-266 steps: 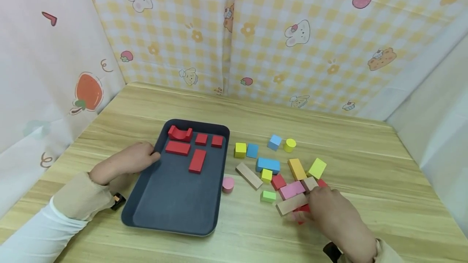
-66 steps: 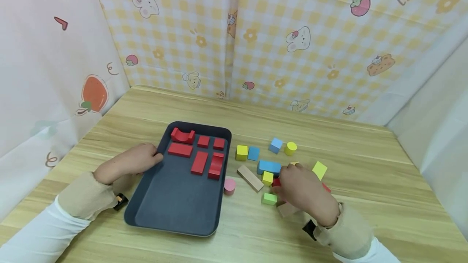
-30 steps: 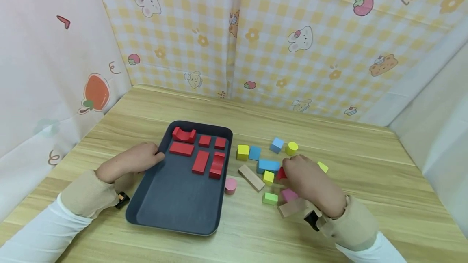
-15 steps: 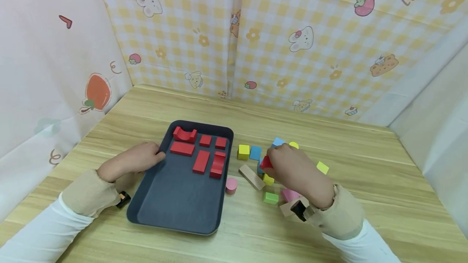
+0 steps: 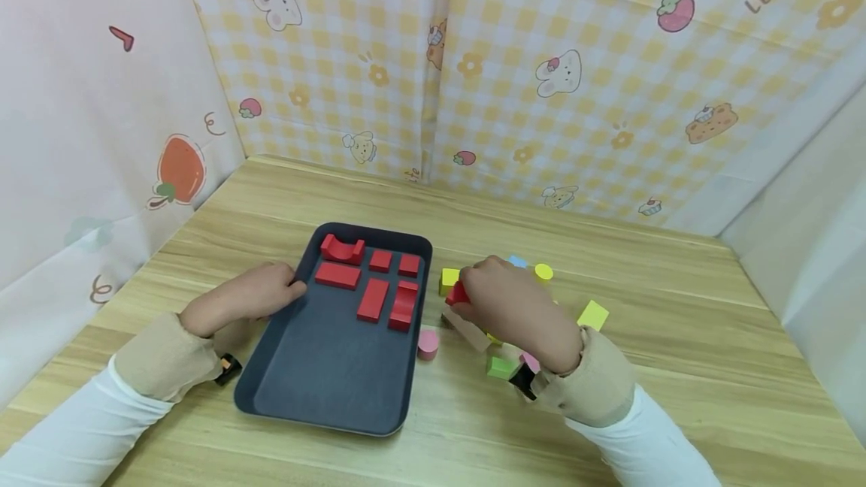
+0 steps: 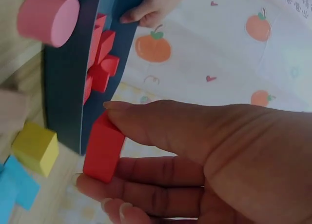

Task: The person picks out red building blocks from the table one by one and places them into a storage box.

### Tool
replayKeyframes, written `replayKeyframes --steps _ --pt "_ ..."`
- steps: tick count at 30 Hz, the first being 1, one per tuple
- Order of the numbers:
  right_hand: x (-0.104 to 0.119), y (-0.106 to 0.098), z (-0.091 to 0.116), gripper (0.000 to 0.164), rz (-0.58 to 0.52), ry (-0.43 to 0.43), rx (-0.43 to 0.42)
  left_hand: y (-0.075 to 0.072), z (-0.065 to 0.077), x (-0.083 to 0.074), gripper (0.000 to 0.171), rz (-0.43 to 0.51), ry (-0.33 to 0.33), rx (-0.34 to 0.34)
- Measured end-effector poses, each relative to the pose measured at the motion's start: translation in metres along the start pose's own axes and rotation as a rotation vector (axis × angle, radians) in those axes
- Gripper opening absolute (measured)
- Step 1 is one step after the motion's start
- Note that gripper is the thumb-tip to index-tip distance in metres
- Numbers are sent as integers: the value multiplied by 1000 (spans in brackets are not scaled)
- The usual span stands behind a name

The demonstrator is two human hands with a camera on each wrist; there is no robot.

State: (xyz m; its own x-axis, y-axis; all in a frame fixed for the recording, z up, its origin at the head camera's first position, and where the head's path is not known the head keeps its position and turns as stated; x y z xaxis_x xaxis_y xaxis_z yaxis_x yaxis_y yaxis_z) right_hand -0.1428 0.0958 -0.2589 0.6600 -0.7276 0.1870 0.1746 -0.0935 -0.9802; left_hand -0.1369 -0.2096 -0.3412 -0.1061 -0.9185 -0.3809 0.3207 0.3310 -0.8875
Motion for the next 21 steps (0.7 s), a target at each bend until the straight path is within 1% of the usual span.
replayKeyframes --steps 5,7,11,17,21 --pt "15 -1 -11 16 24 -80 -24 -1 0 0 34 -2 1 -5" --pt "22 -1 -16 16 33 -99 -30 -1 0 0 34 5 -3 -2" --pt "34 -3 -25 16 51 -111 -26 -1 0 0 34 3 -4 -2" --pt "48 -2 -40 22 58 -117 -8 -2 -1 1 34 0 0 -9" --pt "59 -1 -50 22 65 -147 19 1 -1 1 35 5 3 -9"
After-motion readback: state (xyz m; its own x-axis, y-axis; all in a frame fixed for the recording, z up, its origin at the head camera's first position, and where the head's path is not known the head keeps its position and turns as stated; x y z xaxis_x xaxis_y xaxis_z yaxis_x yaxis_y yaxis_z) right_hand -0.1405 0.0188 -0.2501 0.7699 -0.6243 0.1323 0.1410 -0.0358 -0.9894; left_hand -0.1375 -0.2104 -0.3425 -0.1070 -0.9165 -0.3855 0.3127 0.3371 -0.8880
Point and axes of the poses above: each hand's wrist, its own z-axis away from the middle knuckle, its own y-axis out of the palm, x = y × z, the point moved 3 cm from there along -z, towards the middle knuckle, and after that the axes turned 7 degrees about -z, right-handed, at the moved point
